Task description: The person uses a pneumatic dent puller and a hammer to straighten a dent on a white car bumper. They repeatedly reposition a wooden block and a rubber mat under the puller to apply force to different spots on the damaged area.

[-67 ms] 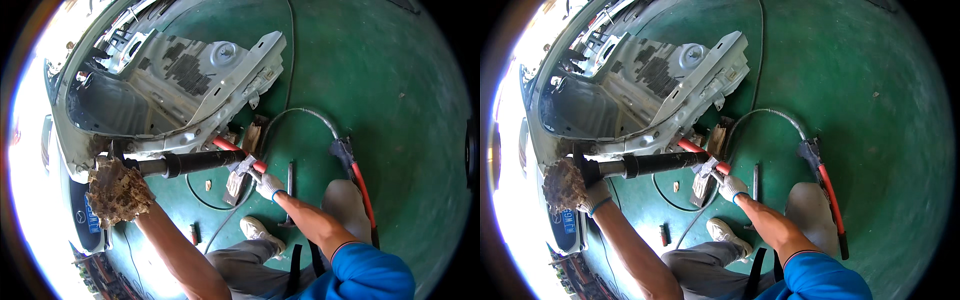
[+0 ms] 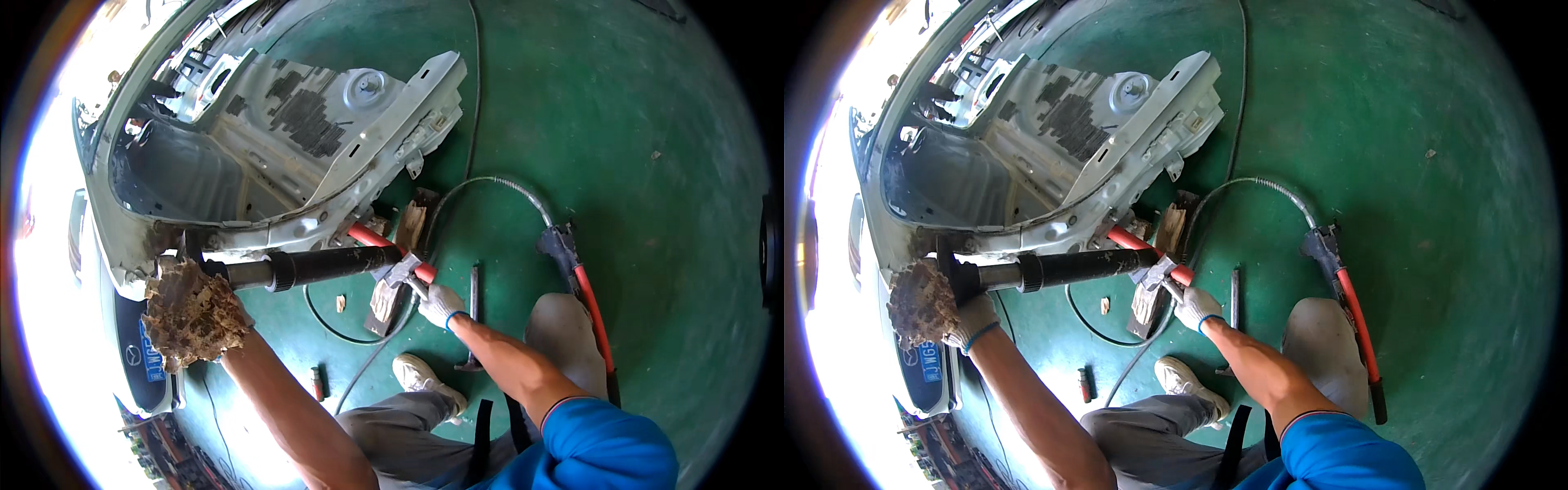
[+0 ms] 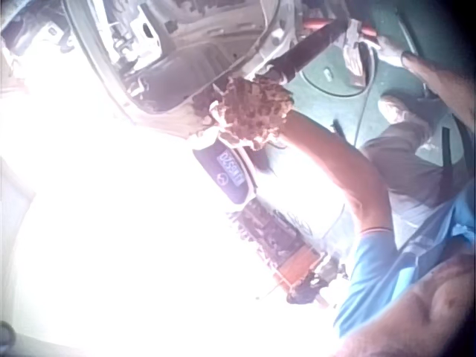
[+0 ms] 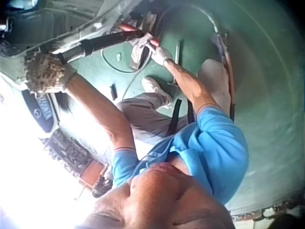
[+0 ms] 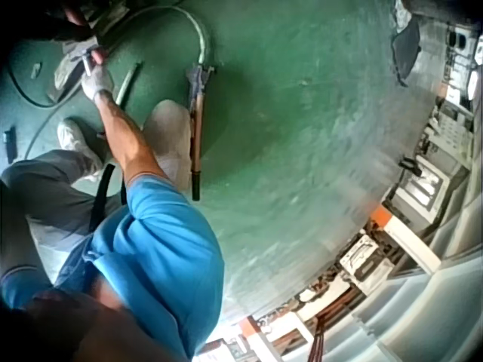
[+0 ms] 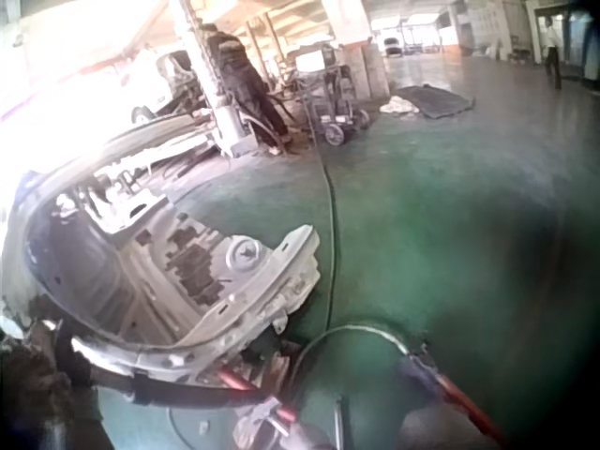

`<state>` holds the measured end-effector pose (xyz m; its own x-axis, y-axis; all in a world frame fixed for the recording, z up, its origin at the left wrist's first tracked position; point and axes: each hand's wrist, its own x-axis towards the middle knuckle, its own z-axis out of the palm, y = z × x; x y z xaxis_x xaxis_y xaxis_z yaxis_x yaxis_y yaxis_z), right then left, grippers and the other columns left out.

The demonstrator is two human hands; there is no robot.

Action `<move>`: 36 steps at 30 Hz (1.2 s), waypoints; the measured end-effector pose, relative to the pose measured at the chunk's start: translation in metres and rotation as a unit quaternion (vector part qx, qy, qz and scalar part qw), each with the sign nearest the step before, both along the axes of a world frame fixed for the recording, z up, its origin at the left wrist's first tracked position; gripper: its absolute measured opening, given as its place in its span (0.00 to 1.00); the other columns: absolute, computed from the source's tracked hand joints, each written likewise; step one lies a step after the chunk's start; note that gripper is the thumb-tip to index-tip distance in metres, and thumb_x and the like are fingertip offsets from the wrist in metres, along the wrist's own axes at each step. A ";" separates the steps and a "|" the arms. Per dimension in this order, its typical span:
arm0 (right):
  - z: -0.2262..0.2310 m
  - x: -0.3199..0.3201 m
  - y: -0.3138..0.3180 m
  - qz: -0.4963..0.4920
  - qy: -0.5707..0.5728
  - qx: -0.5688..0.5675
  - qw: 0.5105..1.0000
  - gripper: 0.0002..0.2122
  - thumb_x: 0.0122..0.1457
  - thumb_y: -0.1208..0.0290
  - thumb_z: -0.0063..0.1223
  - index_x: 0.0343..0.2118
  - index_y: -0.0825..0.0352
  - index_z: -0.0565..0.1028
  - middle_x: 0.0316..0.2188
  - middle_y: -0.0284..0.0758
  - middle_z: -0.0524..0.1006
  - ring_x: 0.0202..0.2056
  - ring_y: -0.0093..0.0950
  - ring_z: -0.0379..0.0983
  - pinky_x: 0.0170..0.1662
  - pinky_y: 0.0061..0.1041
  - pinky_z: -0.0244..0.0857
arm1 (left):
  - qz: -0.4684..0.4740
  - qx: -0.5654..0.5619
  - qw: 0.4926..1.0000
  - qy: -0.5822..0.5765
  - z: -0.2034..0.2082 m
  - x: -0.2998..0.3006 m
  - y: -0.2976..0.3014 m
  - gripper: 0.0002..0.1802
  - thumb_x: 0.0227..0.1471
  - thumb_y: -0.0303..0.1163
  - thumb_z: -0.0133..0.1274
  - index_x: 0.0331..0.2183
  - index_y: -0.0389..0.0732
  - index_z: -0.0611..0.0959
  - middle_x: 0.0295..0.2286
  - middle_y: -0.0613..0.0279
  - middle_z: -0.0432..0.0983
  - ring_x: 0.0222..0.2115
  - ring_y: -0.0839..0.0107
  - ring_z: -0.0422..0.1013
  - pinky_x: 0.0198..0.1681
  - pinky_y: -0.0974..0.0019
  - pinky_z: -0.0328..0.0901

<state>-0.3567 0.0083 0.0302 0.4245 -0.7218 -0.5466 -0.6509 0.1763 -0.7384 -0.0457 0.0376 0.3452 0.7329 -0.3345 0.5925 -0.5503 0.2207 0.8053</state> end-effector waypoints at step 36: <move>0.080 -0.449 0.092 -0.165 0.039 0.290 0.942 0.16 0.58 0.66 0.64 0.46 0.66 0.75 0.23 0.36 0.76 0.22 0.31 0.75 0.24 0.33 0.71 | -0.012 -0.402 0.875 0.268 0.047 -0.103 -0.042 0.34 0.61 0.36 0.53 0.65 0.46 0.62 0.57 0.54 0.67 0.54 0.59 0.70 0.57 0.53 0.70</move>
